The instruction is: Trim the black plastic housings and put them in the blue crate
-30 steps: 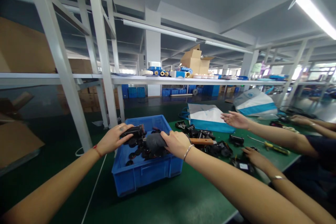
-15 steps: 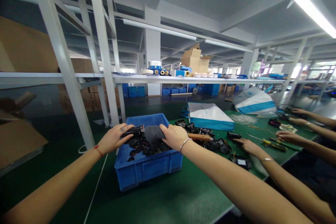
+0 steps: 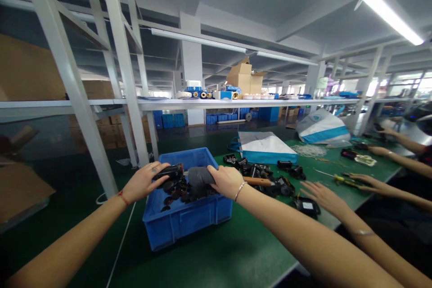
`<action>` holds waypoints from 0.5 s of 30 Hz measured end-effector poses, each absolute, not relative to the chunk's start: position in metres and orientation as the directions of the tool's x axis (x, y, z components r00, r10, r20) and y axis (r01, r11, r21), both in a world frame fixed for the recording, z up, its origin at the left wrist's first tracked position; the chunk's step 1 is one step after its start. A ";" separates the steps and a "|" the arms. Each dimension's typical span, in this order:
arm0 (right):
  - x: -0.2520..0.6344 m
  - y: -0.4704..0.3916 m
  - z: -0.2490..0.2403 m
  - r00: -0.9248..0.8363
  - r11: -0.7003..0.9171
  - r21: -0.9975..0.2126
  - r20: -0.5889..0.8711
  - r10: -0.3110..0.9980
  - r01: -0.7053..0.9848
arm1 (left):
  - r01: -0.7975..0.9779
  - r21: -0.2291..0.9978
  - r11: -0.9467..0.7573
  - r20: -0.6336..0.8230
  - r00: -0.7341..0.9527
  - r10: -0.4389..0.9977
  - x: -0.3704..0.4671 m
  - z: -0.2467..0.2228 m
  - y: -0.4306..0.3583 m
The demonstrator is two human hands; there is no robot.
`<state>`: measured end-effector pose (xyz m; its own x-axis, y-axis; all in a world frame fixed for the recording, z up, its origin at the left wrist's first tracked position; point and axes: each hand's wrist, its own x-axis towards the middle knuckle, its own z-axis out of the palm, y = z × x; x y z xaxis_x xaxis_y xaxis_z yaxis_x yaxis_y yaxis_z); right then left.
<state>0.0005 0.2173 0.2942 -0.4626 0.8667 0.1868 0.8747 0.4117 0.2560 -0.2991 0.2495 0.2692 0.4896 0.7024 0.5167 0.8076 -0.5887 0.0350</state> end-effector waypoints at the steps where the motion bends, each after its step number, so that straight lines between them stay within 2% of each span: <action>1: 0.001 0.218 0.293 -0.462 0.411 0.248 0.200 0.864 0.877 | 0.804 0.034 -0.594 0.517 0.494 0.699 -0.299 0.269 0.250; 7: 0.005 0.220 0.289 -0.466 0.433 0.196 0.171 0.868 0.880 | 0.789 0.035 -0.614 0.524 0.508 0.683 -0.295 0.269 0.249; 12: 0.006 0.223 0.283 -0.438 0.428 0.092 0.208 0.874 0.899 | 0.798 0.015 -0.602 0.509 0.512 0.692 -0.298 0.269 0.250; 15: 0.010 0.229 0.277 -0.381 0.388 -0.002 0.186 0.905 0.921 | 0.802 0.120 -0.585 0.572 0.426 0.701 -0.300 0.264 0.251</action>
